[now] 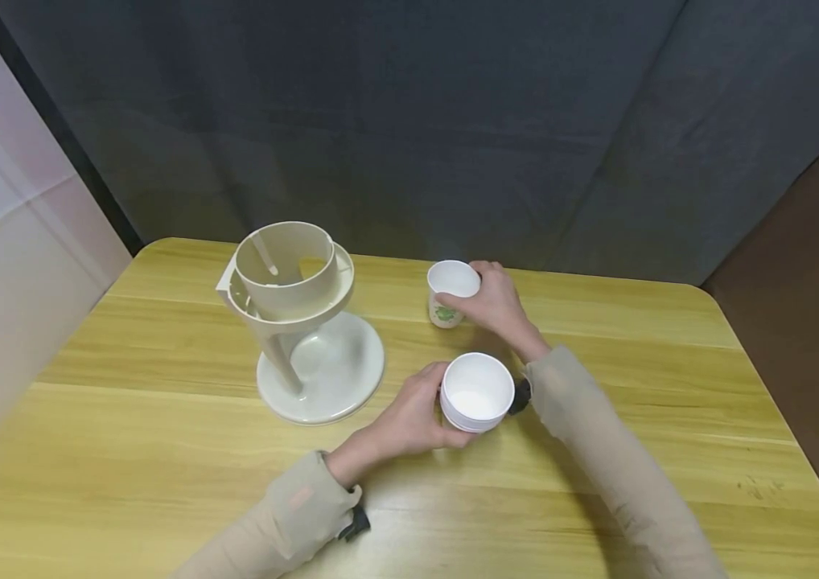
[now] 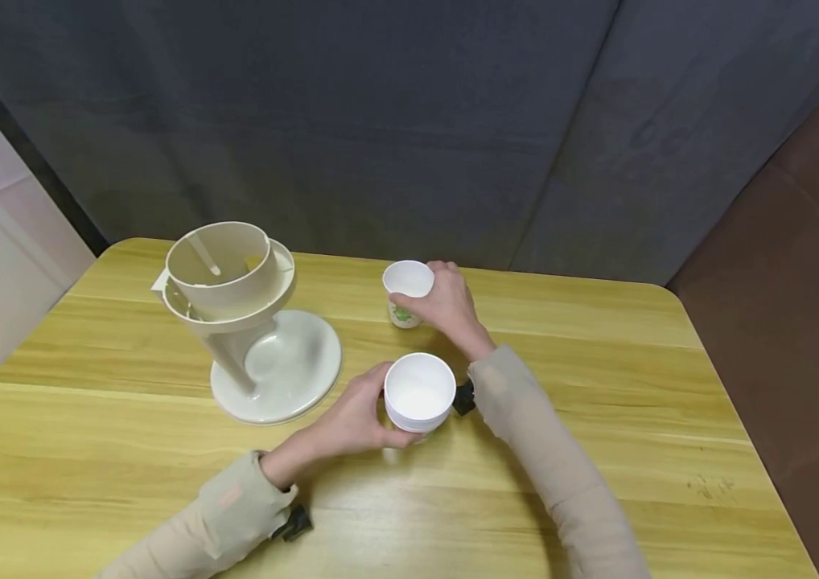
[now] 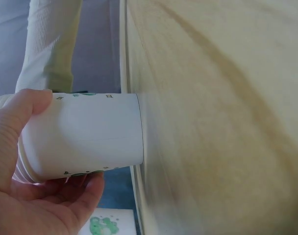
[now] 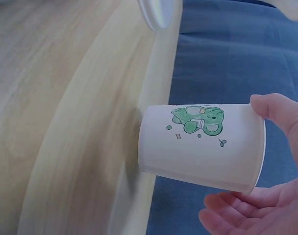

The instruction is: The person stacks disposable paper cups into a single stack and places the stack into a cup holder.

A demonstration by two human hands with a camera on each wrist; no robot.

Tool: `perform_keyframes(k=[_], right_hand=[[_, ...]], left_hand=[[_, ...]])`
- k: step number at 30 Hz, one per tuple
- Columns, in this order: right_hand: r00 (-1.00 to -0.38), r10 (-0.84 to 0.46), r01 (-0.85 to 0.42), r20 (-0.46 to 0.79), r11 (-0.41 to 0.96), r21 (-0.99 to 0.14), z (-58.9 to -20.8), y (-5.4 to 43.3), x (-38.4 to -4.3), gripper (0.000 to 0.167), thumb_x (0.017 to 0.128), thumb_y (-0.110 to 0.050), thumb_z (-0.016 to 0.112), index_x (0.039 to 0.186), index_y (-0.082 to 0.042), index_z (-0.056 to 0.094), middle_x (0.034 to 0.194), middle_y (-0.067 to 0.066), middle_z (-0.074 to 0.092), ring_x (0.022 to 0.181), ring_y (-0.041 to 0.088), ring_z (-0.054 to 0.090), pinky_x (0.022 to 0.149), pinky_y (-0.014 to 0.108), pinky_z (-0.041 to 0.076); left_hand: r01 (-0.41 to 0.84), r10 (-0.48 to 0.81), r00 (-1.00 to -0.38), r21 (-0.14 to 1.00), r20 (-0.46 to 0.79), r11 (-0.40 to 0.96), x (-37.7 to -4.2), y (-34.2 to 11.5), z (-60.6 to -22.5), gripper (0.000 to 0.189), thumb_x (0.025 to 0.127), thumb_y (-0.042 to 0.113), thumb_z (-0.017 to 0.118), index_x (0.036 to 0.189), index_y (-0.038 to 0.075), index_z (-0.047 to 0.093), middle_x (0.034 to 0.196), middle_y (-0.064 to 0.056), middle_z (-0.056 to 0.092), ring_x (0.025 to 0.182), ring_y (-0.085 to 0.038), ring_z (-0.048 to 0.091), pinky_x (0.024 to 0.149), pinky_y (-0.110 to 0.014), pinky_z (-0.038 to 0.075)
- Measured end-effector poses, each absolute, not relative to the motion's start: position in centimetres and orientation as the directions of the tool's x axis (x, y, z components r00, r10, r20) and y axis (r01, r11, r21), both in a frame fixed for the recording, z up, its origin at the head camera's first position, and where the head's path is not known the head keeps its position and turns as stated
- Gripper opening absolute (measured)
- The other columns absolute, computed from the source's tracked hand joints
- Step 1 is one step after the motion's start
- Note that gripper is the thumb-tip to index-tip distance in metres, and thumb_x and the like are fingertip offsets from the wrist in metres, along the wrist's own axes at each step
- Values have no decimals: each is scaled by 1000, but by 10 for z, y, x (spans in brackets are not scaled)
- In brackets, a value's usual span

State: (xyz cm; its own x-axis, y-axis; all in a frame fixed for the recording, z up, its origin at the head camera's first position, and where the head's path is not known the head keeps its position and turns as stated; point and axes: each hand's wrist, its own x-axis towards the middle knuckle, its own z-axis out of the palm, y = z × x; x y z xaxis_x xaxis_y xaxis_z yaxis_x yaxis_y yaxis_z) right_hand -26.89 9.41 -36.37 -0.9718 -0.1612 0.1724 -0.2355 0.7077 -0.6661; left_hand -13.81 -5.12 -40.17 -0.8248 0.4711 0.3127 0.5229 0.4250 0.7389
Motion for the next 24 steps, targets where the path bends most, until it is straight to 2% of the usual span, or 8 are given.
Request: perform_keyframes(k=[12,20,24], right_hand=[[-956,-190,-292,223,681,-672,-358,120,-249,63,70,-31,80,117,5,58,112,20,59,98,31,54,80,42,48],[-958,-183,-286,221,692,-663,-357,133,-237,65,70,-29,80,120,6,56,119,22,57,105,33,54,85,45,47],[-957,-175,-287,231,695,-659,-357,140,-232,65,70,-28,81,120,6,56,116,21,58,100,32,54,82,44,47]], left_hand=[[498,465,-837,755,289,426,-138,-54,-401,76,61,16,85,124,-6,48,114,-15,59,106,-27,56,92,-39,46],[482,457,-845,762,276,432,-139,-54,-402,78,60,15,86,125,-6,48,116,-15,58,108,-27,55,94,-40,45],[472,455,-850,767,265,435,-139,-54,-402,78,60,16,86,125,-5,48,116,-15,58,109,-26,55,94,-40,45]])
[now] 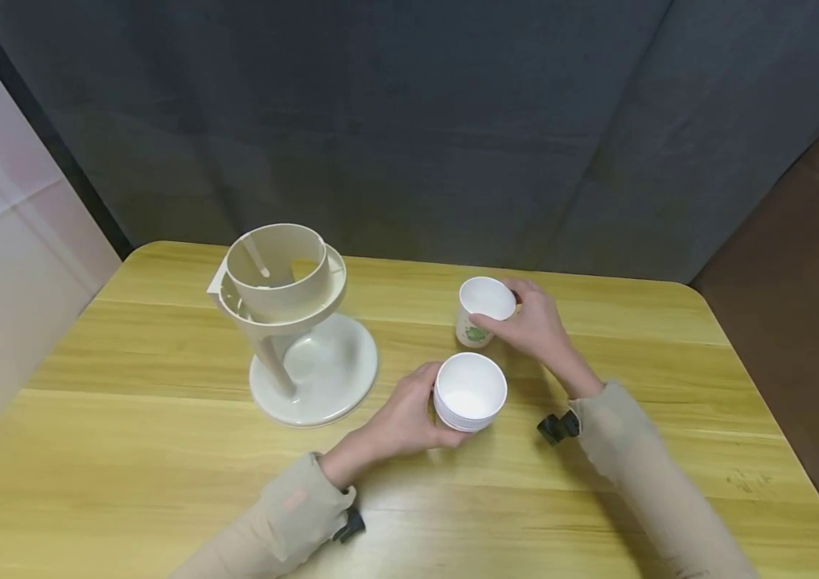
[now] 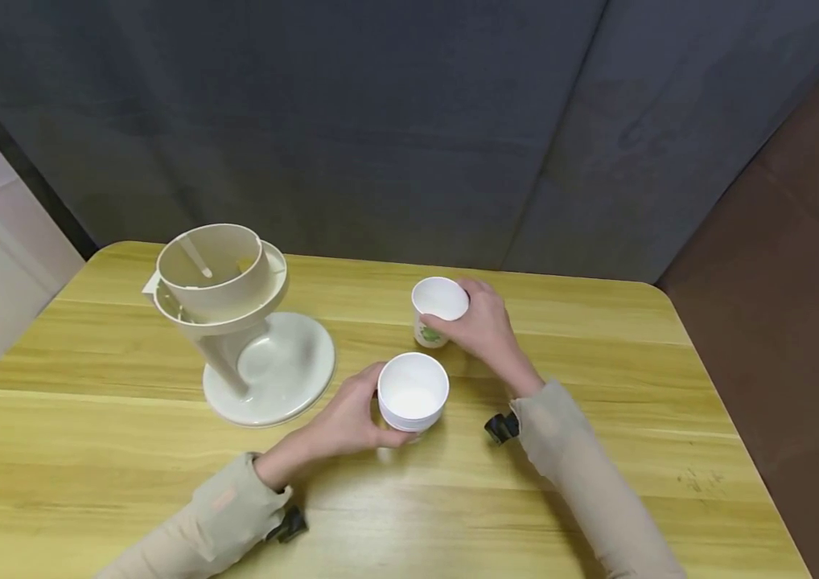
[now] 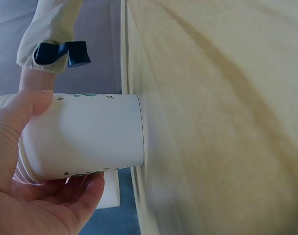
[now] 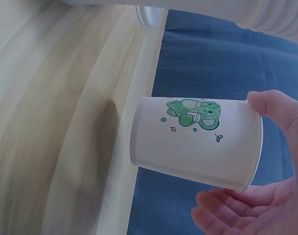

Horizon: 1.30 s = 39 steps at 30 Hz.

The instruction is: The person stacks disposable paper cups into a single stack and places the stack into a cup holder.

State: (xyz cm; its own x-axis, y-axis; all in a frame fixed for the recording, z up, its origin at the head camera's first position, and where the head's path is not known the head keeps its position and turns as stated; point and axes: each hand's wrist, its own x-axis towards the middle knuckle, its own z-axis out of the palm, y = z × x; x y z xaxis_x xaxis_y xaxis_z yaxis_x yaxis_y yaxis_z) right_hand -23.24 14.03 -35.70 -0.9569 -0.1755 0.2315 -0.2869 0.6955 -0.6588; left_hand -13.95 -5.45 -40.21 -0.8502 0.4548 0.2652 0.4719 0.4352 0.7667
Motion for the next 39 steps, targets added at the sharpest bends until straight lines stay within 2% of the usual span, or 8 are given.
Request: perform_keyframes(k=[11,15,26,34,36,39], right_hand=[[-956,-162,-284,243,709,-645,-358,166,-217,64,70,-26,81,118,7,56,109,20,59,93,30,54,76,41,48],[-953,-163,-293,255,702,-649,-356,174,-209,62,70,-24,80,117,8,56,109,22,59,94,31,54,77,45,50],[-949,-173,-309,264,687,-658,-348,194,-179,59,70,-21,81,118,6,57,109,20,57,97,31,54,77,49,51],[-944,-196,-324,266,702,-634,-343,204,-153,57,70,-20,82,115,5,58,105,16,59,95,26,55,75,46,52],[-940,-200,-335,278,703,-627,-341,206,-146,57,69,-20,82,114,5,59,104,15,60,94,25,55,74,44,53],[-932,-196,-351,305,698,-625,-337,209,-137,55,67,-19,83,113,3,60,104,12,61,92,20,56,73,31,53]], left_hand=[[488,454,-845,756,283,437,-139,-55,-403,78,60,16,86,124,-6,48,114,-15,59,107,-27,56,93,-40,46],[492,454,-843,756,289,431,-139,-55,-403,77,60,14,85,124,-6,48,114,-16,59,106,-28,56,93,-41,46],[491,454,-843,756,288,433,-140,-55,-403,77,60,14,85,125,-6,48,115,-15,59,106,-28,56,93,-42,46],[474,452,-849,770,273,426,-140,-55,-403,78,60,13,85,126,-6,47,116,-16,58,108,-28,55,94,-41,45],[474,452,-849,772,274,423,-140,-55,-402,78,60,12,85,125,-6,47,116,-16,58,108,-28,55,94,-42,45],[474,450,-850,771,275,424,-139,-56,-402,78,59,12,85,125,-6,47,116,-16,58,108,-29,55,94,-43,45]])
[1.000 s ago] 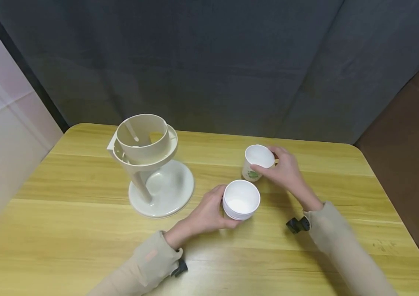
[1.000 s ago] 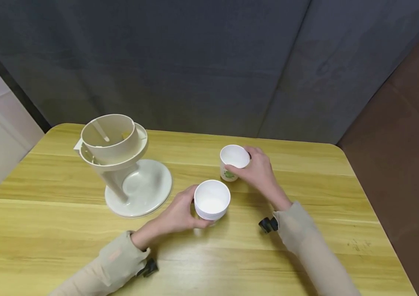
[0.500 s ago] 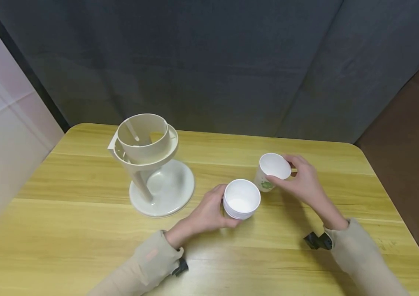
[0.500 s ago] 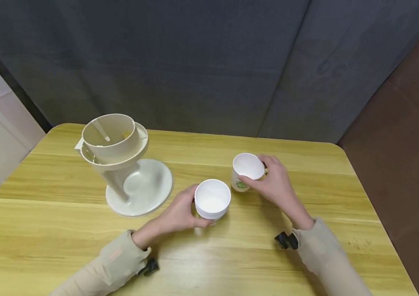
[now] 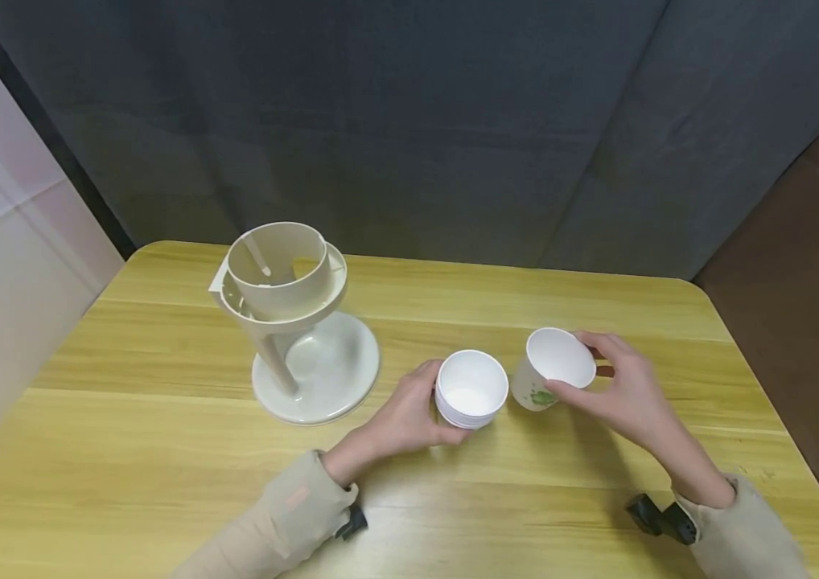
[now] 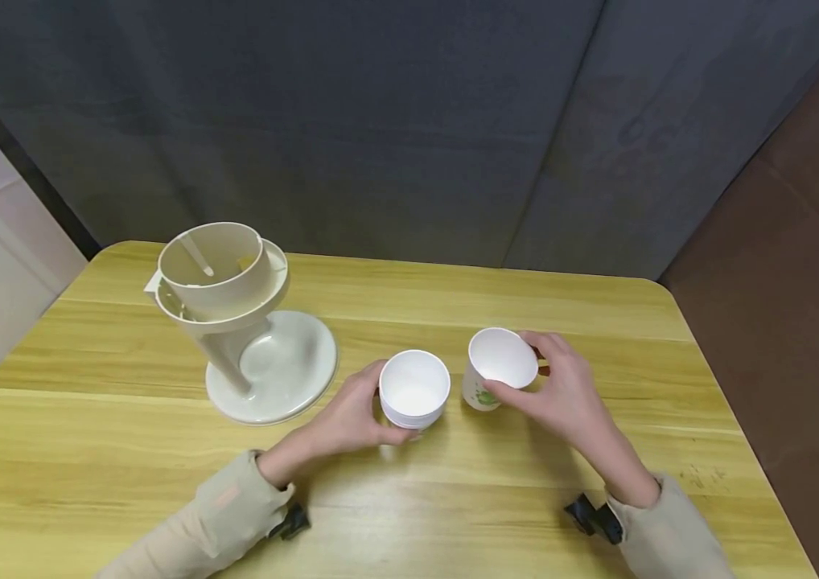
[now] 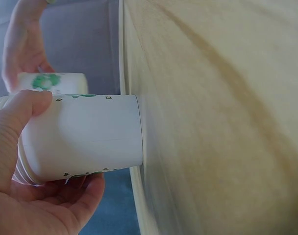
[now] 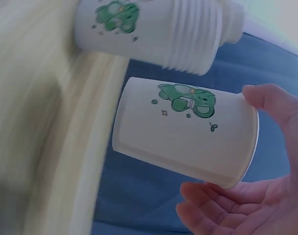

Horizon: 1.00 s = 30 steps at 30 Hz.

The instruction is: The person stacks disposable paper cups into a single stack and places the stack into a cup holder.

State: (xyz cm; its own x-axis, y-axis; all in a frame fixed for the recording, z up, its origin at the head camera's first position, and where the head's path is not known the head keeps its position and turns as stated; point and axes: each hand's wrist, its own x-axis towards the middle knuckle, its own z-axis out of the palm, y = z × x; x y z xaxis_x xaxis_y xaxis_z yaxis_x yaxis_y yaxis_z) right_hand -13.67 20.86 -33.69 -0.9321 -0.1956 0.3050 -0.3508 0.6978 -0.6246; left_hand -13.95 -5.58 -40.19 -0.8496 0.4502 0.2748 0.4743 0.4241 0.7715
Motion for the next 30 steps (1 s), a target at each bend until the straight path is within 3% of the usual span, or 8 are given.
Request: perform_keyframes(k=[4,7,19,30], right_hand=[[-913,-195,-389,359,685,-617,-328,211,-125,53,64,-14,85,110,0,63,102,9,63,88,6,54,71,13,48],[-896,-210,-422,391,679,-601,-319,211,-117,54,62,-12,86,110,-1,63,101,7,63,85,0,53,70,8,46],[-823,-297,-549,485,636,-542,-288,199,-99,63,53,-5,88,111,-5,64,101,0,64,83,2,58,72,9,47],[-776,-356,-624,520,554,-551,-283,167,-116,63,56,-10,88,114,-3,63,104,3,64,89,9,57,73,14,50]], left_hand=[[486,455,-845,761,282,430,-140,-56,-404,77,60,13,85,125,-6,48,115,-16,59,107,-28,56,93,-42,45],[493,456,-842,754,288,433,-141,-56,-405,76,60,14,84,125,-6,48,115,-16,59,106,-28,56,93,-42,46],[477,449,-849,768,278,427,-140,-57,-403,76,60,14,84,124,-6,48,113,-15,59,105,-27,56,91,-41,47],[489,459,-841,763,285,422,-141,-56,-405,78,60,15,85,125,-4,49,114,-14,59,106,-25,56,93,-38,46]])
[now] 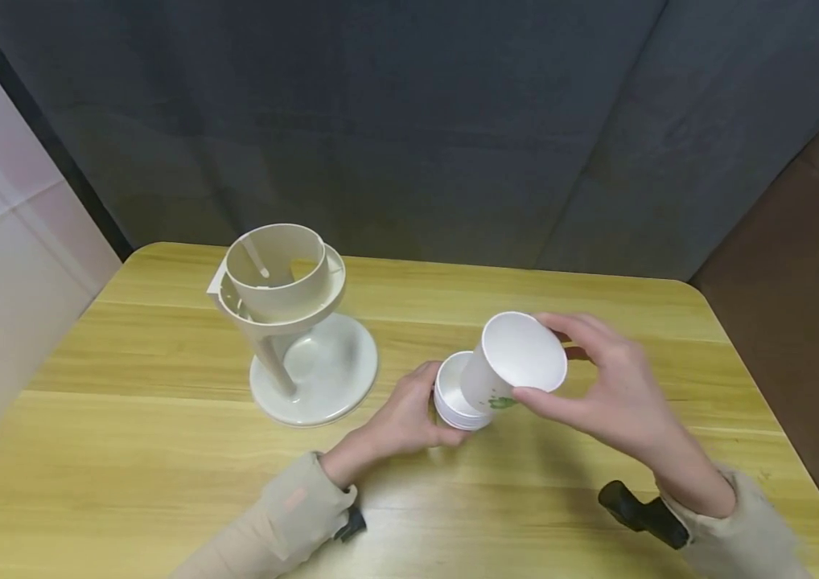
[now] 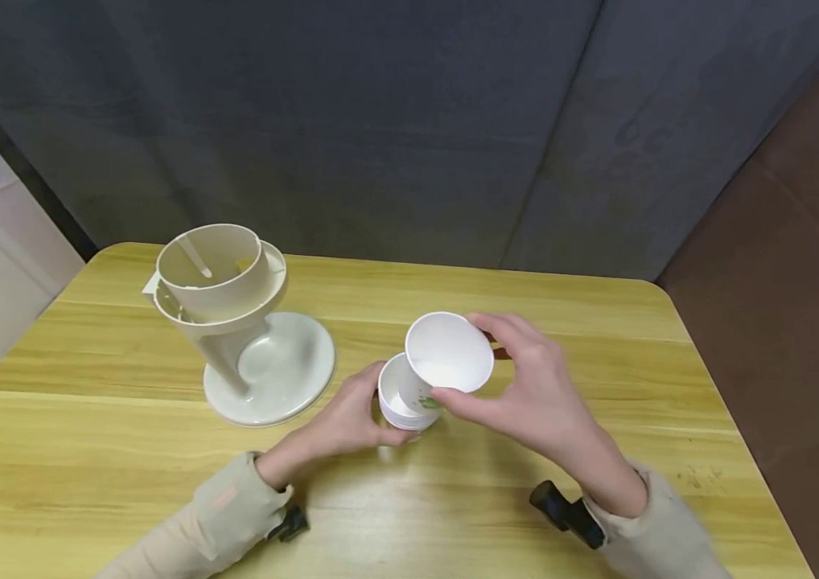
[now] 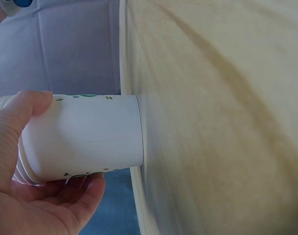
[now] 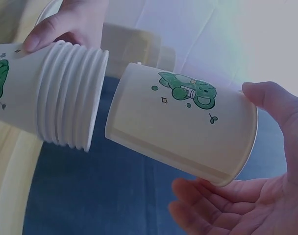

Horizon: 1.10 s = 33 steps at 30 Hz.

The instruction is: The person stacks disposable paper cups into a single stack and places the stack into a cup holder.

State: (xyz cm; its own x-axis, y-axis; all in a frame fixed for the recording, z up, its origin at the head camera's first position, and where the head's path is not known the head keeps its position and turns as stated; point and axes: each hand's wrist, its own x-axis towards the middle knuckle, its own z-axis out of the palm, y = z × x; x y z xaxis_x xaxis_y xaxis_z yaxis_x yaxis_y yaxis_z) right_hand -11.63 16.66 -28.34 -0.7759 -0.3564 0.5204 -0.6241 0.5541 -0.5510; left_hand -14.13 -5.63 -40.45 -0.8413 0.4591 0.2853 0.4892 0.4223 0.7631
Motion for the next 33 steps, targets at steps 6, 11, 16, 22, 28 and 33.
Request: perform_keyframes(k=[6,11,16,22,28,33], right_hand=[[-807,-386,-590,447,560,-582,-291,153,-129,60,61,-17,87,113,-1,62,105,5,63,89,15,60,72,24,54],[-834,-397,-551,383,576,-604,-301,147,-135,56,64,-21,85,111,-2,62,103,5,63,89,16,59,72,29,55],[-837,-416,-544,355,568,-617,-314,143,-138,53,64,-22,85,108,-3,63,100,4,63,88,16,59,72,29,54],[-837,-432,-540,337,550,-637,-328,141,-138,54,64,-22,86,109,-4,63,103,4,64,90,17,59,72,29,54],[-830,-442,-549,339,548,-631,-336,139,-137,57,63,-23,85,111,-2,61,104,7,63,91,18,59,72,29,54],[-826,-454,-554,334,548,-626,-343,139,-135,62,63,-22,86,114,0,59,108,10,61,94,21,59,73,29,55]], left_hand=[[484,462,-843,764,276,427,-141,-56,-403,76,60,16,85,125,-3,49,114,-12,59,106,-24,56,93,-38,46],[490,468,-839,761,279,424,-142,-56,-404,73,60,16,85,122,-2,50,112,-11,59,104,-22,56,91,-37,47],[490,467,-839,761,279,426,-141,-57,-403,75,61,15,85,123,-4,49,114,-12,59,106,-23,56,92,-37,46],[494,467,-838,758,284,425,-141,-57,-404,79,61,15,84,128,-5,46,116,-13,58,107,-24,55,92,-38,46],[488,464,-840,767,281,417,-141,-57,-404,79,61,14,84,128,-7,46,116,-15,58,107,-25,55,92,-38,47],[476,469,-842,777,268,411,-141,-57,-404,78,62,13,83,128,-6,46,118,-15,57,108,-25,55,92,-38,47]])
